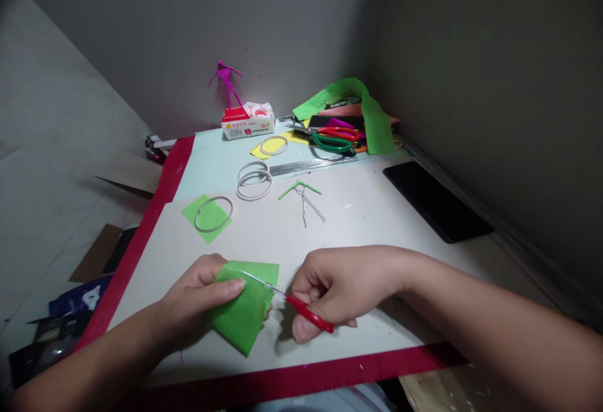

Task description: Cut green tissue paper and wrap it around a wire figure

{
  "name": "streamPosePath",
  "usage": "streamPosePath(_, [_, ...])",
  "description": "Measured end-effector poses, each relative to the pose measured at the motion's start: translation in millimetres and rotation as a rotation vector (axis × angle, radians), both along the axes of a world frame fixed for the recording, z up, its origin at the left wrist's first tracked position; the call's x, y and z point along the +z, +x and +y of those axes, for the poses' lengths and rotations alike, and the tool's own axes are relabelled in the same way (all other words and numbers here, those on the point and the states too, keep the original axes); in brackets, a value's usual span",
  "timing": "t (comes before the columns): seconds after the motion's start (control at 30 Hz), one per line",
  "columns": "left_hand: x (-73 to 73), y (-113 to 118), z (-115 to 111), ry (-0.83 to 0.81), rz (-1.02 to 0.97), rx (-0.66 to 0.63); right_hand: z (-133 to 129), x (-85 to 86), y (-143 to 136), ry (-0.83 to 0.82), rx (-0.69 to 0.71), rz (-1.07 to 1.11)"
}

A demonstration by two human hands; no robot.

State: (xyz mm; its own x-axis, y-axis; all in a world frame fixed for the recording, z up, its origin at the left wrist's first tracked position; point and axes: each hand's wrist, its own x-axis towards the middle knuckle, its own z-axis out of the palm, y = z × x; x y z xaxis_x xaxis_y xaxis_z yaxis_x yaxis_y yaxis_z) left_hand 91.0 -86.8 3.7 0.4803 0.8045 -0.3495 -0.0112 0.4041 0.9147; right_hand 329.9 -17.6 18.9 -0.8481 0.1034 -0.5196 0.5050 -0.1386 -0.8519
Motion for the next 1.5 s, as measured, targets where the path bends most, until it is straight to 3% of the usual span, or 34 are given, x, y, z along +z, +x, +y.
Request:
streamPosePath(0.9, [-2.4,2.2,-1.6,-0.019,0.041,-0.052,-1.8,-4.5,-2.3,-0.021,-0.029,0.031])
streamPosePath(1.5, [-5.4,5.0,1.5,0.009,0.009,-0.119,-3.8,1.1,-4.9,-0.008,-0.03,-0.023])
